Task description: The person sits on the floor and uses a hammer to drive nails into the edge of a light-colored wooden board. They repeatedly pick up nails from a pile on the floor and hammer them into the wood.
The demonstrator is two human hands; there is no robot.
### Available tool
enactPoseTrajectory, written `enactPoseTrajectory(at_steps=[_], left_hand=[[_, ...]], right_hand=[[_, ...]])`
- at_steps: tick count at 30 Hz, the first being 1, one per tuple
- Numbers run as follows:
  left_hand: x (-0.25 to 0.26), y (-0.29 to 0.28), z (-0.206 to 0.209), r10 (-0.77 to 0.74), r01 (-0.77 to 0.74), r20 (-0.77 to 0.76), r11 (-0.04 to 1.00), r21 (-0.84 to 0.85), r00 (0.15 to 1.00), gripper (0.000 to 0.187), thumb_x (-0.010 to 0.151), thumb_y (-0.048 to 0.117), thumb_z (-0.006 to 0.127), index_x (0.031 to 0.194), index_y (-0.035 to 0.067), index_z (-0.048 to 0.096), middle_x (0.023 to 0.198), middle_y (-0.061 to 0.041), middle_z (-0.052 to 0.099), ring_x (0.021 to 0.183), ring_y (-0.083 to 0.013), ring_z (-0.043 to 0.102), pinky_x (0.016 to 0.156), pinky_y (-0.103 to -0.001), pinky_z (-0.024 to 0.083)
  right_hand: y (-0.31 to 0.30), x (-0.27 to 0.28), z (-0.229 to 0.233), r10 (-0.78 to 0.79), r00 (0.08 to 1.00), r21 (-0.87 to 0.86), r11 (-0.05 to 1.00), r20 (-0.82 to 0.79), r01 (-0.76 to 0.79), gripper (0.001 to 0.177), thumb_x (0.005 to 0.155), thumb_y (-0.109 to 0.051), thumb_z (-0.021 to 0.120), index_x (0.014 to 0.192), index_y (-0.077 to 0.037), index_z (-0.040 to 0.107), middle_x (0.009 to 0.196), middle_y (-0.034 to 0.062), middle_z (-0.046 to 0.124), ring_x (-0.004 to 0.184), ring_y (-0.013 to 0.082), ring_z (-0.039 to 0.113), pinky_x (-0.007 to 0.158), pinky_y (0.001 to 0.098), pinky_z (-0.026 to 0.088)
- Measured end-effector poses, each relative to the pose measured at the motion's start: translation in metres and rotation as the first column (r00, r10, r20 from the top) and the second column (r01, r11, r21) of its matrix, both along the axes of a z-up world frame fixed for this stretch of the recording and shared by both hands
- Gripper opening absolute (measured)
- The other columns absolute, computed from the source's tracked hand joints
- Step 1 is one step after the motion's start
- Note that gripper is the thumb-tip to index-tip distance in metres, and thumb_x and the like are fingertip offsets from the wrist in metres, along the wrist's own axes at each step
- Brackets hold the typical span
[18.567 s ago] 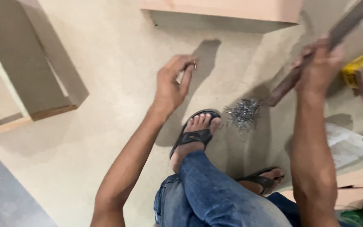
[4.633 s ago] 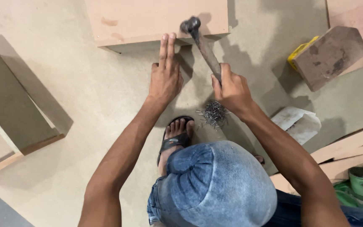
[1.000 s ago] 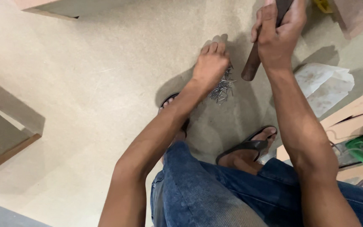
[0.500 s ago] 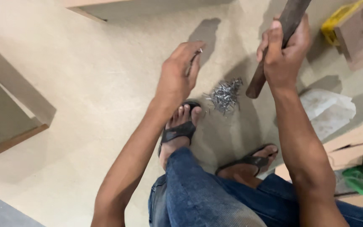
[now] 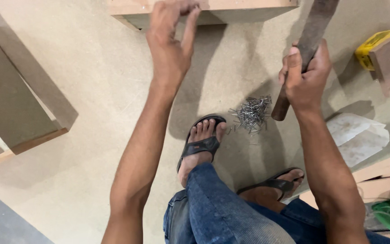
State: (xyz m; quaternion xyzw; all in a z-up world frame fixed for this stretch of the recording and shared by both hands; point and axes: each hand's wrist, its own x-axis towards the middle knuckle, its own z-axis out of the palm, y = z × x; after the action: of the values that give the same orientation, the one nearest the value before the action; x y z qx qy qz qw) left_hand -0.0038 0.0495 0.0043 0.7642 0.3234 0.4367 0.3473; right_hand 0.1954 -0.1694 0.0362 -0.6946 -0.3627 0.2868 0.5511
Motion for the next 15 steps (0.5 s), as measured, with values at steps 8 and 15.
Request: enactPoseTrajectory(at_steps=[8,15], left_hand=[[-0.001,0.015,0.003,0.051,-0.049,-0.053,0.998,0.036,0.997,0.006,0.102,0.011,0.076,0.1,0.007,0.071,0.091,-0.005,0.068,0.093,-0.0241,0.06,0.094,-0.04,0.042],[-0.005,0.016,0.0,0.029,-0.023,-0.068,0.995,0.095,0.997,0.005,0.104,0.011,0.076,0.102,0.009,0.071,0.096,-0.005,0.069,0.099,-0.0252,0.062,0.098,-0.042,0.042]], right_hand=[[0.003,-0.007,0.008,0.029,0.999,-0.028,0.999,0.029,-0.029,0.017,0.121,-0.013,0.052,0.115,0.002,0.047,0.076,0.0054,0.057,0.057,0.0094,0.055,0.05,0.0253,0.045],[0.004,-0.009,0.006,0.07,0.997,-0.01,0.997,0.037,-0.07,0.021,0.122,-0.016,0.054,0.114,0.003,0.048,0.076,0.005,0.057,0.057,0.0092,0.055,0.05,0.025,0.047]])
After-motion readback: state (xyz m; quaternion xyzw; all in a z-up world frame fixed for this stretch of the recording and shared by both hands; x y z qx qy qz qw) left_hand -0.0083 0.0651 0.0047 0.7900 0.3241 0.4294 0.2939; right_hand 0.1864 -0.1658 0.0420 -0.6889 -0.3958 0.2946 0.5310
